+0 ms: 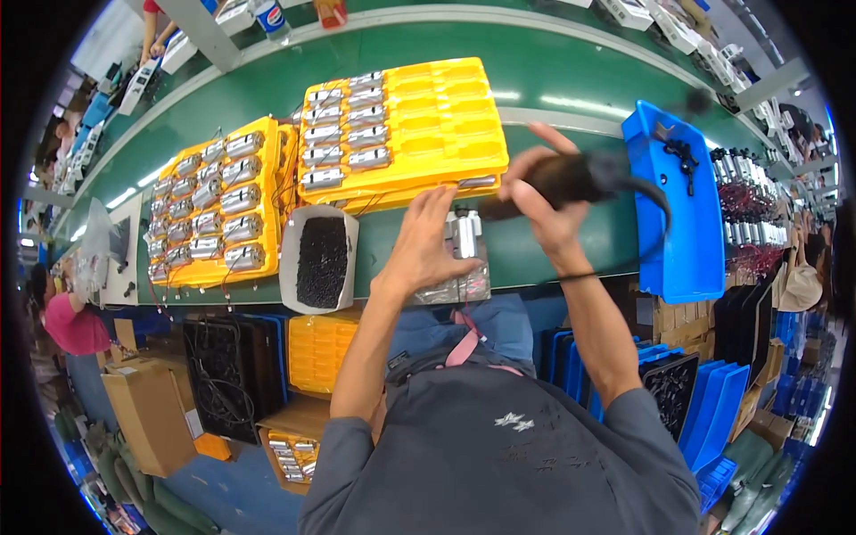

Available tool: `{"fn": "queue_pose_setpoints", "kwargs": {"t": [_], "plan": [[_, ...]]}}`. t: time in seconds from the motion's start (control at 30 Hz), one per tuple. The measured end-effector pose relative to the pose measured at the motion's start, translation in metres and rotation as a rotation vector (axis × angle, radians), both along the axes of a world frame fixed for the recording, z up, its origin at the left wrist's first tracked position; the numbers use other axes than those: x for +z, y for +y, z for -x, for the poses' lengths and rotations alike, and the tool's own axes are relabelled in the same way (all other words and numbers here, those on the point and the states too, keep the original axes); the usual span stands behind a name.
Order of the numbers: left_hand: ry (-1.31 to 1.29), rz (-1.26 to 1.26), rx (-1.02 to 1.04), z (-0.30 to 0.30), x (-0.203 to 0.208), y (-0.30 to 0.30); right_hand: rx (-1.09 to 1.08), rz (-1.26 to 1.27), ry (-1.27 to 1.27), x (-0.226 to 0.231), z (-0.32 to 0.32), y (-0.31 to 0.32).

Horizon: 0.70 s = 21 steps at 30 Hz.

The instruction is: Assembling small cylindrical components into trays using an electric screwdriver on a factory assembly line.

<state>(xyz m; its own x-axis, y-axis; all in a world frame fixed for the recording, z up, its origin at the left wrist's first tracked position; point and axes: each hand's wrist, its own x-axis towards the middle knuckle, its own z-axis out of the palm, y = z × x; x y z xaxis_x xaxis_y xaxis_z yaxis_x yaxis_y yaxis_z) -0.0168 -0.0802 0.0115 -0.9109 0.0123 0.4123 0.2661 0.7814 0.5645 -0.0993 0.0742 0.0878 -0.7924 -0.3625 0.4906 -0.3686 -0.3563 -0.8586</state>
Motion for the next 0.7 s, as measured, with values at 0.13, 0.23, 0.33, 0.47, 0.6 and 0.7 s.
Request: {"fn": "queue_pose_setpoints", "kwargs": {"t": [0.13, 0.23, 0.33, 0.47, 0.6, 0.7], "plan": [[-0.566, 0.113, 0.234, 0.011, 0.032, 0.03, -0.095, 0.015, 0.025, 0.0, -0.013, 0.053], [-0.718, 0.277, 0.16, 0.034, 0.015, 0.039, -0.112, -0.236, 0.046, -0.015, -0.022, 0.089], [-0.597, 0.298, 0.098, 0.039, -0.018, 0.03, -0.125, -0.064, 0.036, -0.019, -0.032, 0.092], [-0.475, 0.236, -0.19, 0.04, 0.001, 0.009, -0.138, -0.07, 0.08, -0.002, -0.043, 0.112], [-0.914, 0.04, 0.058, 0.048, 0.045, 0.038, -0.131, 0.055, 0.109, -0.009, -0.053, 0.131], [-0.859, -0.128, 0.102, 0.048, 0.055, 0.053, -0.148, 0.038, 0.144, -0.008, -0.058, 0.143]]}}
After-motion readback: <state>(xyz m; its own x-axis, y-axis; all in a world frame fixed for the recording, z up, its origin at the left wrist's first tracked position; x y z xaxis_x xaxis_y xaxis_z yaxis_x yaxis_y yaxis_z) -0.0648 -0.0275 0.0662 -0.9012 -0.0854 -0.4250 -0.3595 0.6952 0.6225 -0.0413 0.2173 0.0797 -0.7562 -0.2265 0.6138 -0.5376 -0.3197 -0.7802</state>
